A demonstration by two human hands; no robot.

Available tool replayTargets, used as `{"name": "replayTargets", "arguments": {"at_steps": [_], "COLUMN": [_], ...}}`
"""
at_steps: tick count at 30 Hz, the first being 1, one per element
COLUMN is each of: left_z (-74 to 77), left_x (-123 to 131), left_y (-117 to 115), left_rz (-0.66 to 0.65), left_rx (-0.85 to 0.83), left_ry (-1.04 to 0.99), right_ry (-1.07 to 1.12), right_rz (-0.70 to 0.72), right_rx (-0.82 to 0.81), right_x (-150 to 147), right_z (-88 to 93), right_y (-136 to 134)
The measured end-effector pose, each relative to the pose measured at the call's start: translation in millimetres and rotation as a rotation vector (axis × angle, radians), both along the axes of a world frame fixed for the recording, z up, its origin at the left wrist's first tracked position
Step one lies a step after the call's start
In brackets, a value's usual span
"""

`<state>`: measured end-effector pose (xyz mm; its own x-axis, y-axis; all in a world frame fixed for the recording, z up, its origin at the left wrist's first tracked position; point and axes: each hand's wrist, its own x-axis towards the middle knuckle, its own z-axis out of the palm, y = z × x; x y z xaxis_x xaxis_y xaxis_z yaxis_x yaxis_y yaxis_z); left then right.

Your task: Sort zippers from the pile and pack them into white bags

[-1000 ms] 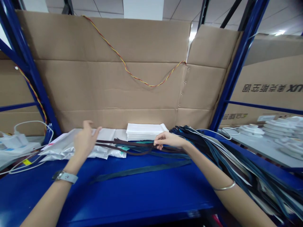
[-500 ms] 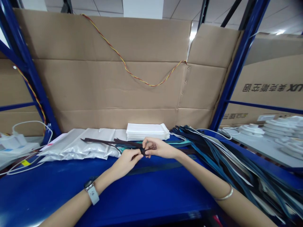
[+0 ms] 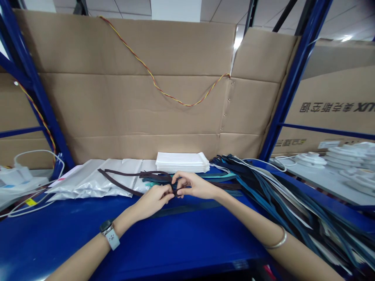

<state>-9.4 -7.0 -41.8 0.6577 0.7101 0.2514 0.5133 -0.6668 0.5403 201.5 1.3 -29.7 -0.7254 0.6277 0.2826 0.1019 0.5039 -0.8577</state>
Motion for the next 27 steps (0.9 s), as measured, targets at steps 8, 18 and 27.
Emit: {"name": "replayTargets", "arguments": {"at_steps": [8,18,27], "left_z": [-2.8,37.8,86.8], "left_x": [1.6,-89.8,-124.9], "left_y": [-2.1,42.4,0.7], "left_rz": [0.020,0.261,0.380], "left_rx": [0.171,0.325,0.164], "left_ry": [0.131,0.360,0.379], "right_ry": [-0.031,-0.151,-0.276], "right_rz": [-0.024,-0.344,-0.561], "right_rx": [0.043,0.245,0.139], "right_x": [-7.0,79.1,183.8], "right_z": [-3.1,69.2,79.5], "right_y": [-4.8,-4.7,-10.7]}}
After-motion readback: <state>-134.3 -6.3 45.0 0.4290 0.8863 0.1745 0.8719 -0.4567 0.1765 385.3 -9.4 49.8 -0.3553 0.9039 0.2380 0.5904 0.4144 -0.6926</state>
